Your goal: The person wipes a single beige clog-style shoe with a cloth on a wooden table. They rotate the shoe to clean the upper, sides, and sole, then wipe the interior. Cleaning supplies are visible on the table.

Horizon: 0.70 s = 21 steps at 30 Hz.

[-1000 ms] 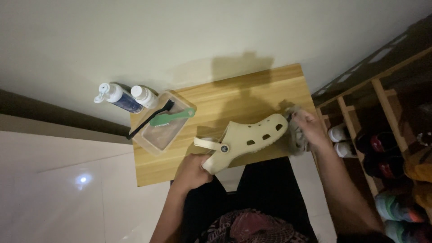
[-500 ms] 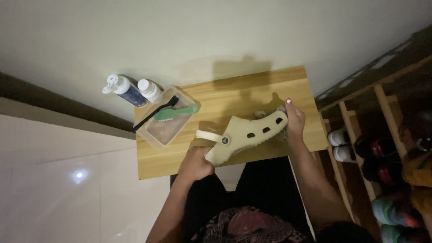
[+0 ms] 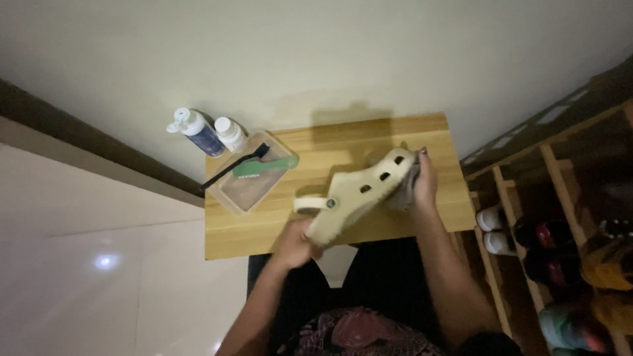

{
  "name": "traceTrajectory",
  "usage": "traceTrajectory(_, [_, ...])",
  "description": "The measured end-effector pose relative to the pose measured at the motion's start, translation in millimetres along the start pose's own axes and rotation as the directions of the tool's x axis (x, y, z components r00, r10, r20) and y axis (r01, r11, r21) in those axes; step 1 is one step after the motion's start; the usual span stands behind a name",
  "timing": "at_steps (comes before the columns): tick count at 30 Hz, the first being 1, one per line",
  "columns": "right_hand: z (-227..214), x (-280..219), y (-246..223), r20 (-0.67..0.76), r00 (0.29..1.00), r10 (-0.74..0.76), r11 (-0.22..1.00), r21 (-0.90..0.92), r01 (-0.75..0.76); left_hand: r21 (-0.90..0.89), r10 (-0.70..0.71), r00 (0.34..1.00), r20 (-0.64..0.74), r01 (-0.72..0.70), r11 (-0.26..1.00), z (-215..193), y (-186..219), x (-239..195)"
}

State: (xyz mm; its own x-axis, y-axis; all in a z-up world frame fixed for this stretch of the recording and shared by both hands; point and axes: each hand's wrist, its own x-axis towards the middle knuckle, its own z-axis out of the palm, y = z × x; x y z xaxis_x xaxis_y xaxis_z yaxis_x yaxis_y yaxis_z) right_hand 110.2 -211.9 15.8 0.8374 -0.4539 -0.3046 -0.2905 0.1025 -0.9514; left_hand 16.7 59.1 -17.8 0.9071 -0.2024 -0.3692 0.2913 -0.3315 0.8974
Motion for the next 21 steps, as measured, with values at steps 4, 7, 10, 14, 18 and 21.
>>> traceTrajectory(4, [-25,43,12,-0.217,0.976,-0.028,0.967,0.242,0.082,-0.054,0.022,1.000,0.020,-0.021,0.998,31,11,-12])
traceTrajectory(7, [-46,42,-19,-0.224,0.971,-0.087,0.988,0.105,0.113,-0.137,-0.024,1.000,0.016,0.026,0.990,45,7,-11])
traceTrajectory(10, [-59,24,-49,-0.205,0.979,0.002,0.981,0.192,0.039,-0.222,-0.025,0.998,0.064,0.039,0.974,49,30,-17])
traceTrajectory(14, [-88,35,-64,-0.057,0.994,-0.095,0.787,0.608,0.109,-0.852,-0.059,0.987,0.152,0.161,0.499,59,11,-12])
traceTrajectory(18, [-62,-1,-74,-0.099,0.995,-0.002,0.911,0.410,0.043,-0.947,-0.248,0.914,0.322,0.312,-0.080,46,70,-27])
traceTrajectory(21, [-39,-20,-62,-0.041,0.965,-0.258,0.966,-0.044,0.256,-0.963,-0.280,0.922,0.268,0.251,-0.097,67,22,-8])
